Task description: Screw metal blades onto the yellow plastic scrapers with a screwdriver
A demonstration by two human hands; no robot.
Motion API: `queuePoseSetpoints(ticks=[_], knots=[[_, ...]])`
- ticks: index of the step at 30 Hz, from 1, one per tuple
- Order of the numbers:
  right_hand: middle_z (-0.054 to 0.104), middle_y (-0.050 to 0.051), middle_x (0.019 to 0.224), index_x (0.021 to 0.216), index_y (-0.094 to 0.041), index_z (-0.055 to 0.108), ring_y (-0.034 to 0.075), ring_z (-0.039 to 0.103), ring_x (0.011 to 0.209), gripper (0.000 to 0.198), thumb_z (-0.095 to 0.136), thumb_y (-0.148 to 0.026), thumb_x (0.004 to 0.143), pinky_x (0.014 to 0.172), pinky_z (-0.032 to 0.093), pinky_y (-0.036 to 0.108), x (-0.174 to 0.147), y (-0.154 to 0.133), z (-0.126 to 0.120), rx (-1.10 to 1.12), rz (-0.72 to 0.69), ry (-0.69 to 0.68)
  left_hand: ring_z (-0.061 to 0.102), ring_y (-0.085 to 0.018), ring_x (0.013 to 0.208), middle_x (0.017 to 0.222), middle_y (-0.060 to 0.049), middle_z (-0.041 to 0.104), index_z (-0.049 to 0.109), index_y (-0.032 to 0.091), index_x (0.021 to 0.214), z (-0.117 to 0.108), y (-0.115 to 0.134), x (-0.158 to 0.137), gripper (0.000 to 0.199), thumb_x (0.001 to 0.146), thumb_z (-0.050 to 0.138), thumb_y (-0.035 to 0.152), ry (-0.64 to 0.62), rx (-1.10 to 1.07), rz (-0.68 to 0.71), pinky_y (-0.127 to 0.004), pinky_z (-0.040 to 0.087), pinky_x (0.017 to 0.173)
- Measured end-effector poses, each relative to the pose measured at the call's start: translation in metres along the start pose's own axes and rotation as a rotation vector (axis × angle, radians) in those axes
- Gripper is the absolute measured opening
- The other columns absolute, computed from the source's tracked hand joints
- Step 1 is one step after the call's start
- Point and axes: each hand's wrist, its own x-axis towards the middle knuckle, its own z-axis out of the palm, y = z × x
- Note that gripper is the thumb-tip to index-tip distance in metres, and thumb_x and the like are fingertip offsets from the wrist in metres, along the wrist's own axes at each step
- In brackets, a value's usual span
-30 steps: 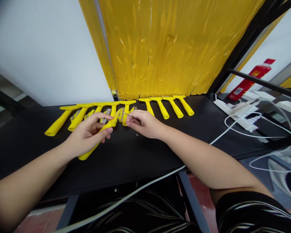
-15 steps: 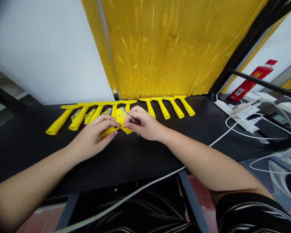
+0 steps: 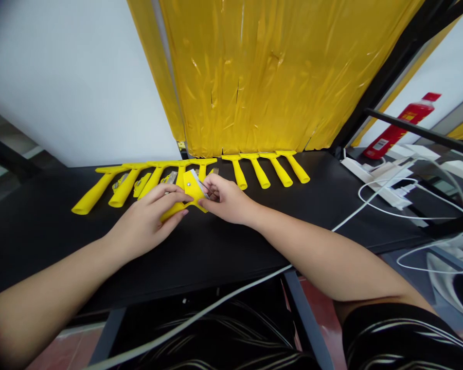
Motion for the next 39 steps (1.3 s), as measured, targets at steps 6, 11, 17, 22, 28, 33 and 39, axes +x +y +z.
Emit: queuePoseSetpoints(ticks=[6, 11, 17, 22, 28, 33, 39], knots=[[0.056, -0.008, 0.075, 0.095, -0.024, 0.045, 0.009, 0.050, 0.059, 0.035, 0.078, -0.027, 0.085, 0.055, 0.041, 0.024, 0.006, 0.000, -0.003, 0.158, 0.162, -0.006, 0.069, -0.022, 0.102, 0.126, -0.008, 0.059, 0.066, 0.028, 0.133, 0.000, -0.001, 0.001, 0.029, 0.106, 0.053, 0.026, -0.025, -0.031, 0.004, -0.039, 0.060, 0.088], [0.068, -0.001, 0.077, 0.093, -0.020, 0.058, 0.013, 0.064, 0.064, 0.016, 0.070, -0.031, 0.094, 0.062, 0.051, 0.028, 0.003, -0.004, -0.025, -0.091, 0.278, -0.035, 0.067, -0.020, 0.098, 0.124, -0.009, 0.059, 0.066, 0.028, 0.138, -0.002, -0.001, 0.003, 0.035, 0.108, 0.049, 0.027, -0.037, -0.089, -0.034, -0.037, 0.058, 0.087], [0.076, 0.003, 0.085, 0.101, -0.016, 0.075, 0.016, 0.069, 0.075, 0.022, 0.085, -0.020, 0.082, 0.068, 0.053, 0.028, -0.008, -0.015, -0.034, -0.606, 0.323, -0.296, 0.070, -0.027, 0.113, 0.124, -0.008, 0.073, 0.068, 0.025, 0.134, -0.005, -0.009, 0.003, 0.032, 0.108, 0.052, 0.031, -0.029, -0.228, -0.100, -0.042, 0.055, 0.103], [0.078, 0.005, 0.083, 0.092, -0.016, 0.079, 0.016, 0.071, 0.074, 0.011, 0.074, -0.007, 0.087, 0.070, 0.052, 0.029, -0.009, -0.019, -0.020, -0.753, 0.258, -0.307, 0.068, -0.018, 0.070, 0.098, -0.006, 0.073, 0.066, 0.025, 0.131, 0.000, -0.010, 0.002, 0.031, 0.104, 0.062, 0.040, -0.019, -0.671, -0.332, -0.031, 0.057, 0.062], [0.073, 0.005, 0.082, 0.087, -0.016, 0.076, 0.015, 0.064, 0.071, 0.016, 0.066, -0.005, 0.082, 0.067, 0.047, 0.028, -0.010, -0.017, -0.019, -0.850, 0.056, -0.321, 0.064, -0.013, 0.058, 0.098, -0.005, 0.074, 0.051, 0.025, 0.114, -0.001, -0.004, 0.013, 0.036, 0.095, 0.076, 0.041, -0.036, -1.220, -0.503, -0.025, 0.052, 0.048], [0.069, 0.001, 0.077, 0.080, -0.018, 0.072, 0.013, 0.059, 0.067, 0.015, 0.067, -0.004, 0.077, 0.065, 0.044, 0.027, -0.009, -0.014, -0.020, -0.798, 0.043, -0.310, 0.063, -0.011, 0.056, 0.097, -0.005, 0.078, 0.049, 0.026, 0.114, -0.003, -0.008, 0.016, 0.035, 0.094, 0.077, 0.035, -0.084, -1.344, -0.628, -0.021, 0.048, 0.048], [0.064, -0.001, 0.074, 0.081, -0.019, 0.070, 0.013, 0.056, 0.066, 0.015, 0.068, -0.004, 0.076, 0.063, 0.043, 0.028, -0.009, -0.019, -0.034, -0.803, 0.028, -0.236, 0.063, -0.013, 0.057, 0.096, -0.009, 0.079, 0.049, 0.026, 0.115, -0.003, -0.011, 0.018, 0.034, 0.093, 0.075, 0.025, -0.083, -1.441, -0.775, -0.020, 0.044, 0.048]])
